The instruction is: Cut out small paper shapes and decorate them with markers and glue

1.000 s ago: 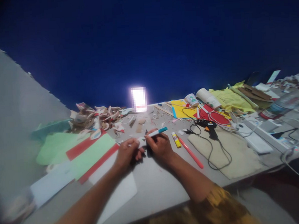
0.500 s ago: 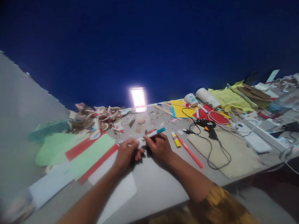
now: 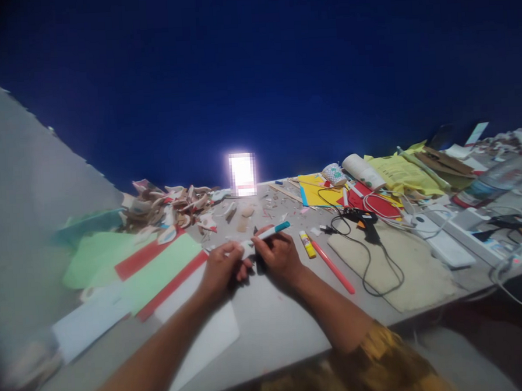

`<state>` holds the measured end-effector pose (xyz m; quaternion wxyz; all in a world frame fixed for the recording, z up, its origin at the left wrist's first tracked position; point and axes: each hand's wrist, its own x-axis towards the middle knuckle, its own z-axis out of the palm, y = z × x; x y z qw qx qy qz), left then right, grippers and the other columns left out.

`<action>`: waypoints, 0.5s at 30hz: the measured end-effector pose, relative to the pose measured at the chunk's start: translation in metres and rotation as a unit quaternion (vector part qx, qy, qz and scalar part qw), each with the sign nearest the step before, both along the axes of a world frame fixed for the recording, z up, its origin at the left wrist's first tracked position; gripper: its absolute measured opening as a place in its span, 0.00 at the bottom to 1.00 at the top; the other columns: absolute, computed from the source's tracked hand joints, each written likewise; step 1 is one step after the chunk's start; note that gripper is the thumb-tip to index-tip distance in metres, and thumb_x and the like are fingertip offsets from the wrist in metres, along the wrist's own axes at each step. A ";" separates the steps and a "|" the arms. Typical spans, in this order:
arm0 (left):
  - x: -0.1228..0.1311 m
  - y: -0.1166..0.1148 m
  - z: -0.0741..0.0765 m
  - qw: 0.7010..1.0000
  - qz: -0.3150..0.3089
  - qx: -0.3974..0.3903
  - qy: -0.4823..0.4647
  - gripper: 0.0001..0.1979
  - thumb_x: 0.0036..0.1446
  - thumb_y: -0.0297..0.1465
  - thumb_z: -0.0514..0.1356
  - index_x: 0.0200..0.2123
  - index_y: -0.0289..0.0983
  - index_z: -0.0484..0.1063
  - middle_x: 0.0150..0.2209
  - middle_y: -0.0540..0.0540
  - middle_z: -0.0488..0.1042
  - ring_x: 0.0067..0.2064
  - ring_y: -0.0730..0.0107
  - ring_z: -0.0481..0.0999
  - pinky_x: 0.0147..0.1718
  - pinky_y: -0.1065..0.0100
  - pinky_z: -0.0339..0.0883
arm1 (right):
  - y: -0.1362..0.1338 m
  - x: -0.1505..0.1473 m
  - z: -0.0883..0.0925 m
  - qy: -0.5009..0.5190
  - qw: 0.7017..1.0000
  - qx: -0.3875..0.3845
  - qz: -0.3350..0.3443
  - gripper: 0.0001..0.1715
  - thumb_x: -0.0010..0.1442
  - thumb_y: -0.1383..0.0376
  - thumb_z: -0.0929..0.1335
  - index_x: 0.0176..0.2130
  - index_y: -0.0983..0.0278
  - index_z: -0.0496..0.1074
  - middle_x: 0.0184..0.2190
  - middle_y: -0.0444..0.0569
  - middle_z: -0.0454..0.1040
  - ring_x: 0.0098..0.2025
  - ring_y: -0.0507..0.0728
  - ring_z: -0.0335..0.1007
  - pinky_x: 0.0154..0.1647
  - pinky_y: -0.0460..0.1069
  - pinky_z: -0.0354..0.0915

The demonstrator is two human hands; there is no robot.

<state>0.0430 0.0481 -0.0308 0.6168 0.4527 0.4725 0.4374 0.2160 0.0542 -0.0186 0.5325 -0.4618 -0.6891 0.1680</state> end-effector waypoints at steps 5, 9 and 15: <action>0.000 0.000 0.003 0.999 0.005 -0.016 -0.035 0.15 0.59 0.42 0.63 0.29 0.37 0.70 0.20 0.48 0.76 0.16 0.77 0.67 0.16 0.75 0.61 | 0.004 0.008 0.004 0.091 0.995 -0.019 -0.046 0.10 0.67 0.58 0.67 0.36 0.61 0.72 0.26 0.45 0.76 0.29 0.56 0.75 0.34 0.50 0.70; -0.001 0.003 0.007 0.996 0.016 -0.028 -0.086 0.10 0.56 0.37 0.64 0.31 0.37 0.69 0.22 0.49 0.77 0.17 0.78 0.69 0.16 0.77 0.60 | 0.009 0.013 0.005 0.096 0.994 -0.016 -0.055 0.10 0.68 0.58 0.67 0.38 0.61 0.73 0.29 0.45 0.77 0.30 0.56 0.75 0.36 0.50 0.71; -0.004 0.009 0.011 0.993 0.066 -0.003 -0.099 0.10 0.52 0.35 0.65 0.34 0.37 0.68 0.25 0.48 0.80 0.19 0.76 0.71 0.18 0.76 0.61 | 0.011 0.017 0.001 -0.006 1.000 0.013 -0.013 0.10 0.67 0.64 0.67 0.47 0.61 0.75 0.42 0.52 0.80 0.45 0.59 0.77 0.48 0.54 0.71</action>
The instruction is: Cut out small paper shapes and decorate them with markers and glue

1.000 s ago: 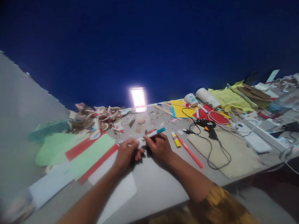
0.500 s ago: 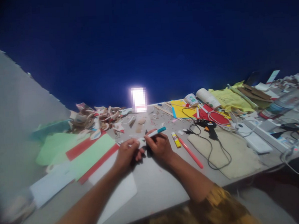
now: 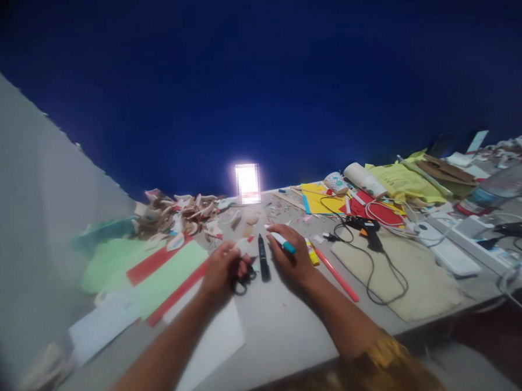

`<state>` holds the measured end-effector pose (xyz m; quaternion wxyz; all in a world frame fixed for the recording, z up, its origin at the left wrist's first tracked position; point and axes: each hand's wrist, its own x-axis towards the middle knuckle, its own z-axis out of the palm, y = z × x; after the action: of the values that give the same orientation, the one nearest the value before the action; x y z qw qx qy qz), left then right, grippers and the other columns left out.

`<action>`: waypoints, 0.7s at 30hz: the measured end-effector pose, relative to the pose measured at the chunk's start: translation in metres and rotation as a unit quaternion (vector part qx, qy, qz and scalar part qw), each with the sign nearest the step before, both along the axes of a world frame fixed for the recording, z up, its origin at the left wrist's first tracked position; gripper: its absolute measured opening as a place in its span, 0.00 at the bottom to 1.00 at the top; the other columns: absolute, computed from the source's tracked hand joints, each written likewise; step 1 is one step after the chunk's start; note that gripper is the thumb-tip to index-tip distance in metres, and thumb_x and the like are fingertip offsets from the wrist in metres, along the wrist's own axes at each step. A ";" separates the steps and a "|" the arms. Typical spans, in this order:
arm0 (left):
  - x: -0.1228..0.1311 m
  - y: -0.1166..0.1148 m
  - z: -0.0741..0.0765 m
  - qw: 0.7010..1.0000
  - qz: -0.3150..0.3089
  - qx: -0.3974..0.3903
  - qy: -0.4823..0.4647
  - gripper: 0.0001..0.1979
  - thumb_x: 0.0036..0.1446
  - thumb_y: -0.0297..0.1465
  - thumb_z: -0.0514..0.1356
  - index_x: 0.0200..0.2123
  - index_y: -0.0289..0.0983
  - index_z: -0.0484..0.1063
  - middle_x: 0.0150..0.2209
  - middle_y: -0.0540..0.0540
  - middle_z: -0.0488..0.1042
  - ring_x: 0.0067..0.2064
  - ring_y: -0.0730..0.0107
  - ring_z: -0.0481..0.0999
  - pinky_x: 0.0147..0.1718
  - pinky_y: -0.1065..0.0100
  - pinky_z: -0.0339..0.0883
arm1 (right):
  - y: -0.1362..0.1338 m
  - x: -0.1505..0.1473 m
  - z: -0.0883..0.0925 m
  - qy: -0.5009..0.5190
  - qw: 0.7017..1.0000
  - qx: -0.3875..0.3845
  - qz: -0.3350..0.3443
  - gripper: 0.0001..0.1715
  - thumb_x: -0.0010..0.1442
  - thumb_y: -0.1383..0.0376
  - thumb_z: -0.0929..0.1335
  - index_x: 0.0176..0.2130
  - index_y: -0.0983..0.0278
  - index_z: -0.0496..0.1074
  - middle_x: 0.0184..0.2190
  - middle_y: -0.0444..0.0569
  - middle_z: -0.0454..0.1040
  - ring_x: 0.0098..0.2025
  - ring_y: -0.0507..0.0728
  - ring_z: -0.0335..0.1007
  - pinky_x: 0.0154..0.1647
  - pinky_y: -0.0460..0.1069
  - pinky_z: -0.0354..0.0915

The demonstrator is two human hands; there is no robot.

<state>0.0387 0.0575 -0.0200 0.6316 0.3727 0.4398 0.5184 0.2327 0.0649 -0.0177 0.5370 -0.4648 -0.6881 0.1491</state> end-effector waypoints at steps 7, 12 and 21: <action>-0.013 0.013 -0.004 0.998 0.066 -0.019 0.004 0.17 0.45 0.39 0.71 0.33 0.35 0.72 0.19 0.51 0.74 0.17 0.77 0.67 0.17 0.76 0.58 | 0.003 0.004 -0.006 -0.279 0.953 -0.119 0.005 0.27 0.62 0.78 0.63 0.56 0.63 0.73 0.49 0.56 0.77 0.53 0.62 0.71 0.52 0.54 0.66; -0.018 0.020 -0.004 0.994 0.104 -0.010 -0.002 0.16 0.41 0.36 0.71 0.30 0.35 0.71 0.16 0.54 0.70 0.16 0.78 0.65 0.16 0.76 0.58 | -0.003 0.007 0.008 -0.385 0.907 -0.170 0.025 0.22 0.66 0.74 0.65 0.57 0.61 0.73 0.49 0.57 0.73 0.53 0.61 0.67 0.49 0.50 0.62; -0.020 0.021 -0.009 0.991 0.129 0.012 -0.008 0.22 0.41 0.33 0.72 0.40 0.37 0.69 0.19 0.55 0.72 0.17 0.74 0.69 0.17 0.74 0.62 | -0.008 0.006 0.004 -0.423 0.884 -0.194 0.037 0.08 0.67 0.70 0.68 0.44 0.61 0.77 0.43 0.52 0.72 0.46 0.59 0.66 0.41 0.48 0.55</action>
<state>0.0192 0.0789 -0.0287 0.5581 0.3162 0.4731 0.6039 0.2387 0.0569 -0.0140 0.0881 -0.5533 -0.8235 0.0887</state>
